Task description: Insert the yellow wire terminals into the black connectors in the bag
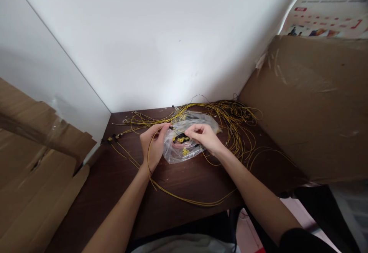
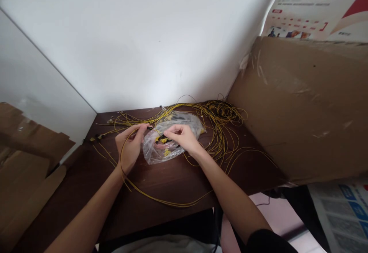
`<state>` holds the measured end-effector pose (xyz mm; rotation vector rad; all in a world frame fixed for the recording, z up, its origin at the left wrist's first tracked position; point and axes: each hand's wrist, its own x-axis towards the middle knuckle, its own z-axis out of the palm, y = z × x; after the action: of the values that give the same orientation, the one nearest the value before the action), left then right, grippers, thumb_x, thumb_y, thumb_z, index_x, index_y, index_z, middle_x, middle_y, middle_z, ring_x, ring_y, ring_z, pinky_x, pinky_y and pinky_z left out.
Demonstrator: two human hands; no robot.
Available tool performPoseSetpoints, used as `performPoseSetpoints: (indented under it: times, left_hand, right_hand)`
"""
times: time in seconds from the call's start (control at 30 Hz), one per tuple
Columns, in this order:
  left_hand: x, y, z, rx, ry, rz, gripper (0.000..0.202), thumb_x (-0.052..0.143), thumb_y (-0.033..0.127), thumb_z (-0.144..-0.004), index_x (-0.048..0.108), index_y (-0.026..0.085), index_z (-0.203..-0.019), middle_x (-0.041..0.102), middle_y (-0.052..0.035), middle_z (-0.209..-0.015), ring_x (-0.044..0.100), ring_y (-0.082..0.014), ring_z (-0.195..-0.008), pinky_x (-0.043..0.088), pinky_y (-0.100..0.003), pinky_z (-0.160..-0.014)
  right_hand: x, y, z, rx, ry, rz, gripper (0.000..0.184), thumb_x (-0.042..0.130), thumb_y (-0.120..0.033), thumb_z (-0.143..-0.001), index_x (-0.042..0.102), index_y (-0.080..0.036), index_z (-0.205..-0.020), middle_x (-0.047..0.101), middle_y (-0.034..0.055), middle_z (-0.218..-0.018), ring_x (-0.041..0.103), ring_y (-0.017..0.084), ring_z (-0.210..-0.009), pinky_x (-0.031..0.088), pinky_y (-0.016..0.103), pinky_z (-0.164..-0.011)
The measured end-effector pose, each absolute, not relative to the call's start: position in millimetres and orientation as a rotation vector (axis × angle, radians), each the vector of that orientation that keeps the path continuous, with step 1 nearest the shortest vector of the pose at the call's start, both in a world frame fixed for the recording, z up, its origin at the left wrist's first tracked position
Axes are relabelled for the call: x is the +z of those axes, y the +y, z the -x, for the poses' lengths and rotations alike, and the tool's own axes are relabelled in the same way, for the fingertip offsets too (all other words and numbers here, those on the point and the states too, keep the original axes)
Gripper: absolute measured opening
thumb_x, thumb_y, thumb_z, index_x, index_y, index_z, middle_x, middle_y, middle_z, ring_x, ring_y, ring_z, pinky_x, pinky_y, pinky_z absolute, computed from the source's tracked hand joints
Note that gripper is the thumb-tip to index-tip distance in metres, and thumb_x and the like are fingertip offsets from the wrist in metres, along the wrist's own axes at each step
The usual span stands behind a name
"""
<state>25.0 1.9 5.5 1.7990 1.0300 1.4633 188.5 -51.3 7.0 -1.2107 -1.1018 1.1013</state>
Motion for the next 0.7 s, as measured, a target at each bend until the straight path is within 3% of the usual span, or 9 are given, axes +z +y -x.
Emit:
performPoseSetpoints:
  times: [0.1, 0.43, 0.7]
  left_hand:
    - [3.9, 1.9, -25.5, 1.461, 1.072, -1.773, 0.019, 0.059, 0.031, -0.077, 0.070, 0.016, -0.080, 0.069, -0.0026, -0.075, 0.063, -0.0127, -0.067, 0.049, -0.021, -0.061]
    - [3.9, 2.6, -26.6, 1.427, 1.095, -1.710, 0.020, 0.060, 0.032, -0.075, 0.070, 0.015, -0.080, 0.069, -0.0027, -0.071, 0.062, -0.0123, -0.061, 0.049, -0.021, -0.059]
    - [-1.5, 5.8, -25.5, 1.397, 1.116, -1.726, 0.023, 0.059, 0.034, -0.075, 0.070, 0.015, -0.081, 0.070, -0.0041, -0.075, 0.064, -0.0147, -0.066, 0.050, -0.023, -0.061]
  right_hand:
    - [7.6, -51.0, -188.8, 0.931, -1.202, 1.260, 0.020, 0.067, -0.032, -0.068, 0.062, -0.013, -0.065, 0.054, -0.0009, -0.058, 0.043, 0.008, -0.052, 0.032, 0.022, -0.051]
    - [2.4, -49.6, -189.3, 0.735, -1.333, 1.254, 0.023, 0.066, -0.035, -0.069, 0.060, -0.016, -0.080, 0.046, -0.0036, -0.058, 0.038, 0.008, -0.052, 0.031, 0.021, -0.050]
    - [-0.1, -49.7, -190.4, 0.575, -1.437, 1.350, 0.017, 0.057, -0.032, -0.078, 0.062, -0.016, -0.077, 0.059, 0.0019, -0.071, 0.049, 0.011, -0.061, 0.037, 0.023, -0.056]
